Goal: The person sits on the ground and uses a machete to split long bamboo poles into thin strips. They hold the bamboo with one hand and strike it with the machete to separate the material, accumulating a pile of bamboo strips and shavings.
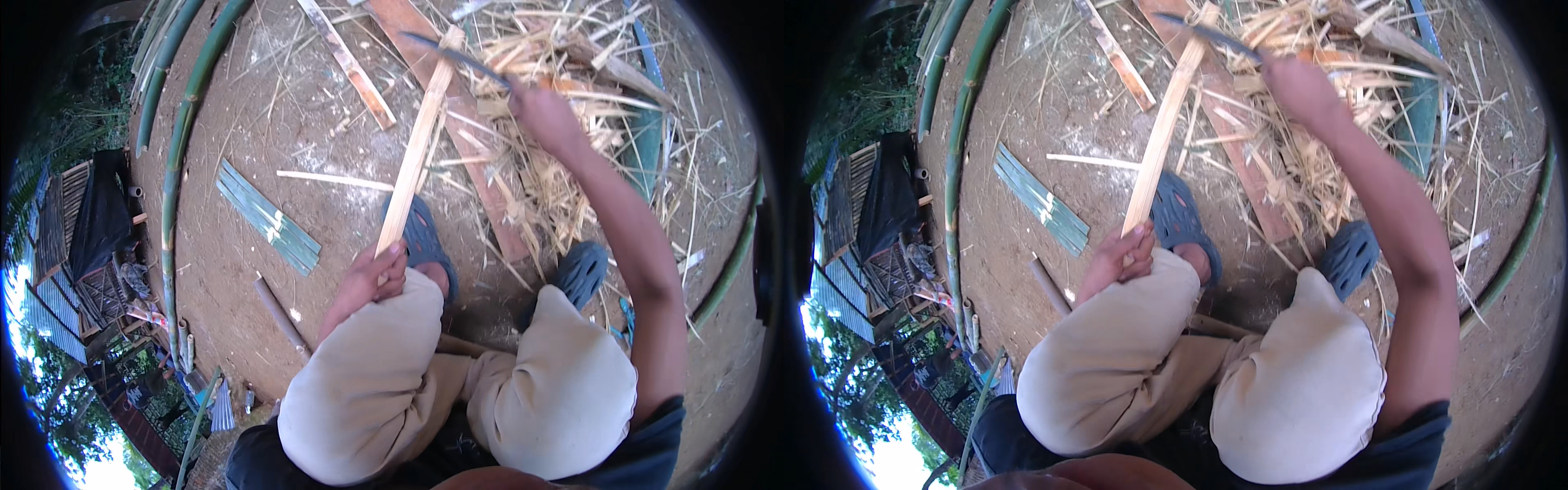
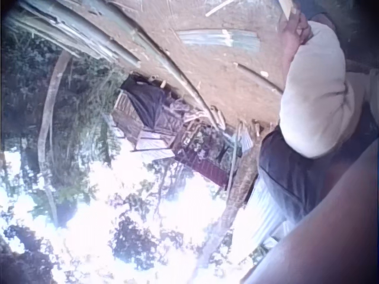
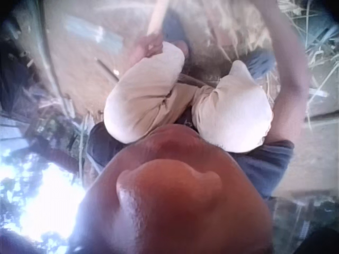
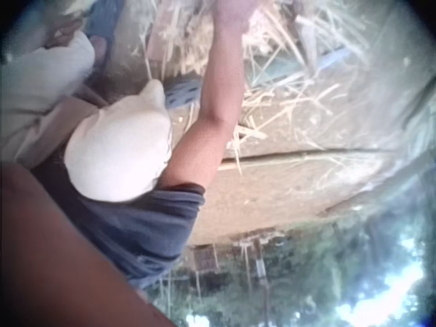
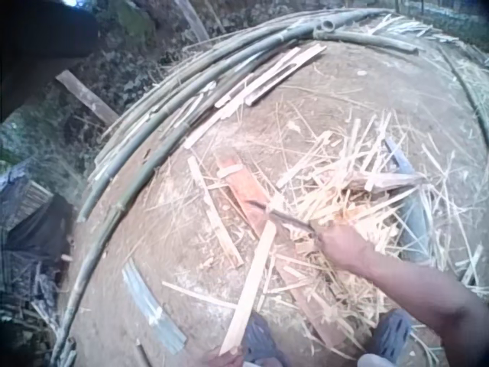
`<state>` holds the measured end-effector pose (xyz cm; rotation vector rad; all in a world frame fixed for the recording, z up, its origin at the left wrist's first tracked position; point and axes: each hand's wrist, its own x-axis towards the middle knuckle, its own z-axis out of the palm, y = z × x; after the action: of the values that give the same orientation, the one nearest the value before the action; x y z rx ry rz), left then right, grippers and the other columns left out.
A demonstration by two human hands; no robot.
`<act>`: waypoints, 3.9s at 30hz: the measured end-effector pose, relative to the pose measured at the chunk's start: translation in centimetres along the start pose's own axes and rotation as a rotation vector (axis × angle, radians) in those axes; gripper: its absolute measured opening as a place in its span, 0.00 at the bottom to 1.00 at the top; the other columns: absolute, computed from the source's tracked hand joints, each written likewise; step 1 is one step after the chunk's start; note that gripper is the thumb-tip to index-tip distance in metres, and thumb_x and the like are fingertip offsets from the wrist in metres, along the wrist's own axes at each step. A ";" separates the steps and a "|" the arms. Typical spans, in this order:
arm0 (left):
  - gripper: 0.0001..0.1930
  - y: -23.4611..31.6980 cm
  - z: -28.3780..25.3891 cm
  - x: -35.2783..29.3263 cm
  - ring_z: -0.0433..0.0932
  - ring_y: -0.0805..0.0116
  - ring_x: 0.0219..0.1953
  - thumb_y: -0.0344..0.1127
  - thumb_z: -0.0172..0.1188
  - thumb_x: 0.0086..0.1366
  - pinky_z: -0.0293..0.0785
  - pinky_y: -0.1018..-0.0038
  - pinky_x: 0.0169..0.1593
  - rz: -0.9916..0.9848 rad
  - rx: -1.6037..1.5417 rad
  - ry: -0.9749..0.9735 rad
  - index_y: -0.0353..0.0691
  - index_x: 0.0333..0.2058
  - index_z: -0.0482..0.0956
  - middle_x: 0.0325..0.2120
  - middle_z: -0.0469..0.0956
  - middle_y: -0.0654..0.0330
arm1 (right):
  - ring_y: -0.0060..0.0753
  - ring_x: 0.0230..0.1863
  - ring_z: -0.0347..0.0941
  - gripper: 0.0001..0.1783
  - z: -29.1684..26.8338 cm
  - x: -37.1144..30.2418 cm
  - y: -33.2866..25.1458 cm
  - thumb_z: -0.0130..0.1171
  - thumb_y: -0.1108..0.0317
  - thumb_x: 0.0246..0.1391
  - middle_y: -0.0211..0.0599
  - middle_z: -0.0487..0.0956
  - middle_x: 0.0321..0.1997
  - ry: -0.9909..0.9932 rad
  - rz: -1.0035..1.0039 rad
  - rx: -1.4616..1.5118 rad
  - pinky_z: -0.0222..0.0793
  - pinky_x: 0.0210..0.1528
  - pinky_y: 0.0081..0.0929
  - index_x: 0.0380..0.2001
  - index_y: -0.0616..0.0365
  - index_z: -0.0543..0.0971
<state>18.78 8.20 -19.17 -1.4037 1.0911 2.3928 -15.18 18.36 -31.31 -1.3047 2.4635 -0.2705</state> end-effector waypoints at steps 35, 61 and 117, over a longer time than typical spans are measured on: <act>0.19 -1.1 -1.5 0.4 0.53 0.82 0.10 0.53 0.42 0.73 0.50 0.80 0.14 0.125 0.178 0.224 0.41 0.38 0.67 0.17 0.60 0.69 | 0.36 0.24 0.79 0.30 -0.3 -11.8 -7.6 0.62 0.57 0.51 0.34 0.76 0.28 0.190 -0.517 -0.013 0.72 0.19 0.39 0.59 0.37 0.70; 0.21 -1.4 -1.2 1.0 0.50 0.80 0.10 0.56 0.43 0.73 0.48 0.81 0.14 0.050 0.086 0.219 0.41 0.41 0.68 0.17 0.60 0.69 | 0.41 0.24 0.80 0.16 -0.1 2.7 1.2 0.46 0.74 0.61 0.44 0.79 0.25 0.044 0.044 0.039 0.78 0.24 0.42 0.53 0.60 0.70; 0.16 -0.6 -1.3 0.2 0.48 0.82 0.11 0.52 0.43 0.74 0.48 0.82 0.18 -0.104 -0.175 0.008 0.44 0.37 0.67 0.17 0.56 0.72 | 0.33 0.24 0.79 0.19 -0.1 -9.0 -9.7 0.49 0.62 0.58 0.33 0.76 0.28 -0.089 -0.496 -0.141 0.73 0.21 0.41 0.54 0.40 0.69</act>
<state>19.82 7.69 -20.04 -1.4846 0.8050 2.4596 -3.13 20.39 -26.24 -1.9347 2.0838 -0.1525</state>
